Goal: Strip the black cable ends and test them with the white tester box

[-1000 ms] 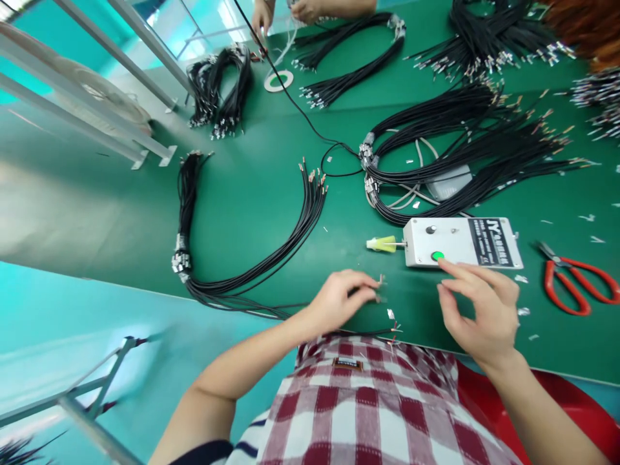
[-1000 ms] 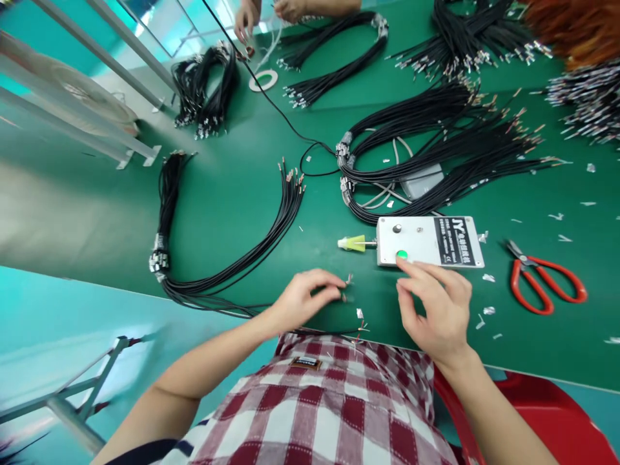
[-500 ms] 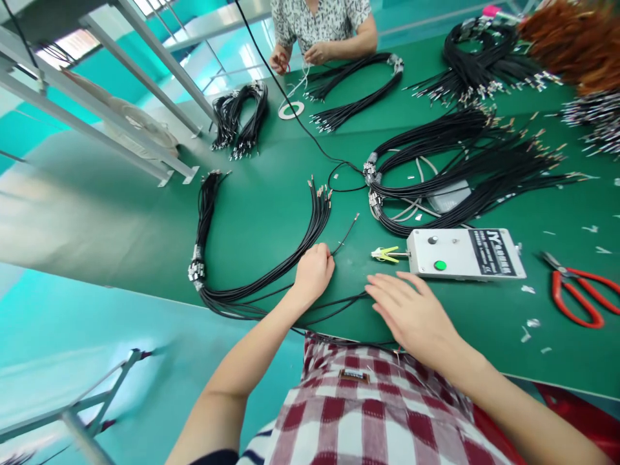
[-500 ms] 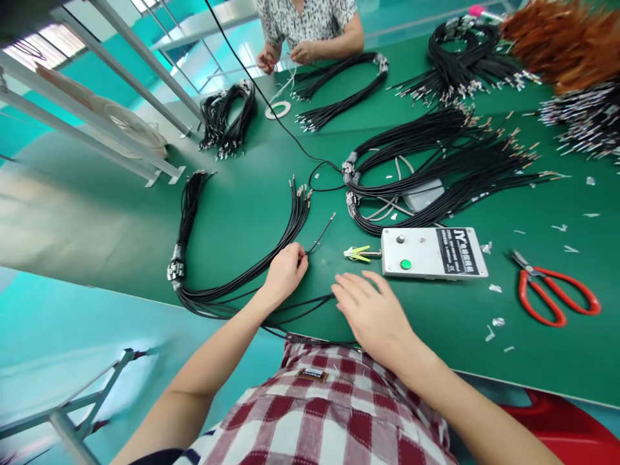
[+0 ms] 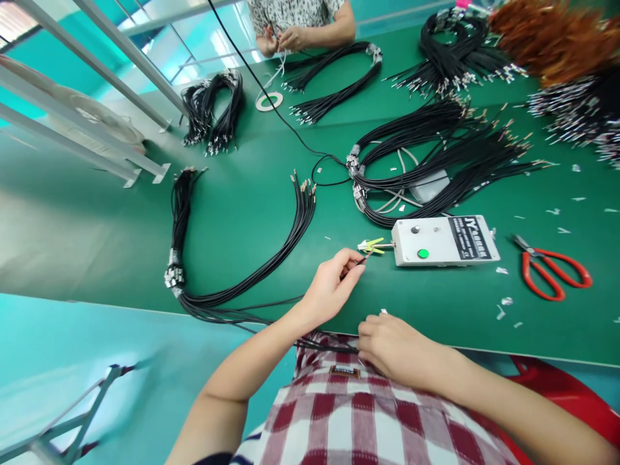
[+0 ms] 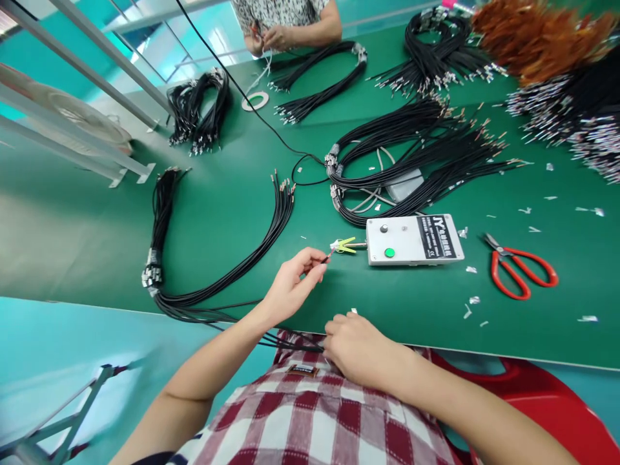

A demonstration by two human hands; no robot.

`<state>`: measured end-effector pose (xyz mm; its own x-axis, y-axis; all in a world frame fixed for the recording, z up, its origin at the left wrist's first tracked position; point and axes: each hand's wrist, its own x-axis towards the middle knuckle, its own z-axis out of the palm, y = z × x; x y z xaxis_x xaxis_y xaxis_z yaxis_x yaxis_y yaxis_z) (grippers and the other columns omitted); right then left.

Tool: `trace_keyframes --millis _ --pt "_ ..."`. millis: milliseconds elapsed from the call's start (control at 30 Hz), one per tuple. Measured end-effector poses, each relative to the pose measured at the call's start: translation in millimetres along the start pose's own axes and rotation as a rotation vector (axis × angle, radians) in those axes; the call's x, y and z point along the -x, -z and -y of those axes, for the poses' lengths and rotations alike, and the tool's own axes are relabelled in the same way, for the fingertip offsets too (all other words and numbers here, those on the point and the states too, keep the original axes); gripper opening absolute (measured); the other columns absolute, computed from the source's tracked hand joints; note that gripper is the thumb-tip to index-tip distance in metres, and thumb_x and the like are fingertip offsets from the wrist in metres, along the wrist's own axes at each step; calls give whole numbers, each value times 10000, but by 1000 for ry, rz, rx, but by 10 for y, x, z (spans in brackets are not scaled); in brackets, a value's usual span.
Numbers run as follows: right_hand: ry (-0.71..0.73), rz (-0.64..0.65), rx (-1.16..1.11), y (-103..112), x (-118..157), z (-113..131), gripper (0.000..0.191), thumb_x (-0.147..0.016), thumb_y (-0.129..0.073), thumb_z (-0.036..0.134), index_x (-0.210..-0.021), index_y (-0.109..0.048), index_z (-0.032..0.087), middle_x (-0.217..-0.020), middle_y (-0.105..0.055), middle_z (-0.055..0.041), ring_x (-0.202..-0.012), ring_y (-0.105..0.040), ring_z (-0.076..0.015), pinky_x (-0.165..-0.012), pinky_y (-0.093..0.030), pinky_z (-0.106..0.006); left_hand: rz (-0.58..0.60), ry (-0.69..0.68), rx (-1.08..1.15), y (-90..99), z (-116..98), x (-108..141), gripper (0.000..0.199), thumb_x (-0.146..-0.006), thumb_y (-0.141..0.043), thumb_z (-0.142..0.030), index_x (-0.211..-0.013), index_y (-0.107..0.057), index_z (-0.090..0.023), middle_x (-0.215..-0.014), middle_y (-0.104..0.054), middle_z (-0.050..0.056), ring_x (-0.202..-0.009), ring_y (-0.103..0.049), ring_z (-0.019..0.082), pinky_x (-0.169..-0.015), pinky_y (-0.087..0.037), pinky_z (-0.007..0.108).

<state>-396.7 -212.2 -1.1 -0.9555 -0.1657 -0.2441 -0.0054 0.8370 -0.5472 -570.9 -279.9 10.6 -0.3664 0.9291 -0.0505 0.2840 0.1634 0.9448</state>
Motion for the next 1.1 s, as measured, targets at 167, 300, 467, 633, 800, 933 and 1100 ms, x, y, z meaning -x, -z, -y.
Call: trace_keyframes --millis 167,300,467,633,800,933,1100 --pt "-224 -493 -492 282 29 -234 214 -964 -548 322 -884 -711 208 -869 -715 -39 -800 -619 -171 -749 -447 -303 13 30 169 -102 -62 58 151 -931 -584 -314 -925 -589 -163 -704 -580 -14 -636 -543 103 -611 -442 221" --pt "-357 -799 -1194 379 -31 -379 257 -889 -641 457 -873 -665 202 -755 -661 -13 -611 -541 -118 -582 -409 -261 17 68 233 -137 -92 134 167 -937 -583 -317 -896 -610 -157 -650 -586 -18 -562 -521 88 -577 -430 217" --pt "-319 -689 -1717 332 -164 -318 300 -754 -788 428 -829 -612 197 -690 -581 27 -540 -448 -71 -503 -306 -219 23 81 242 -184 -72 180 180 -934 -596 -322 -873 -622 -155 -649 -592 -12 -548 -503 81 -562 -416 213" --pt "-279 -704 -1832 123 -183 -258 289 -766 -806 391 -830 -599 200 -595 -470 69 -514 -373 -56 -499 -238 -218 -40 134 331 -235 -7 193 231 -922 -617 -377 -866 -614 -153 -645 -575 -12 -571 -514 88 -558 -410 211" --pt "-271 -786 -1857 65 -132 -301 288 -812 -764 452 -856 -649 192 -736 -572 26 -556 -418 -51 -522 -270 -216 -38 154 363 -255 5 200 252 -914 -628 -400 -860 -603 -155 -629 -568 -16 -570 -514 89 -558 -407 211" --pt "-276 -776 -1804 117 -135 -298 304 -790 -778 467 -845 -673 188 -716 -574 22 -557 -430 -56 -526 -281 -220 -35 160 354 -249 -20 196 267 -910 -631 -416 -859 -602 -155 -633 -574 -12 -574 -522 94 -555 -408 214" --pt "-284 -847 -1736 97 -209 -246 298 -742 -821 437 -798 -672 185 -647 -540 39 -532 -406 -56 -512 -264 -226 -25 159 355 -253 -8 206 252 -926 -611 -396 -856 -592 -154 -637 -576 -12 -555 -494 79 -544 -394 204"
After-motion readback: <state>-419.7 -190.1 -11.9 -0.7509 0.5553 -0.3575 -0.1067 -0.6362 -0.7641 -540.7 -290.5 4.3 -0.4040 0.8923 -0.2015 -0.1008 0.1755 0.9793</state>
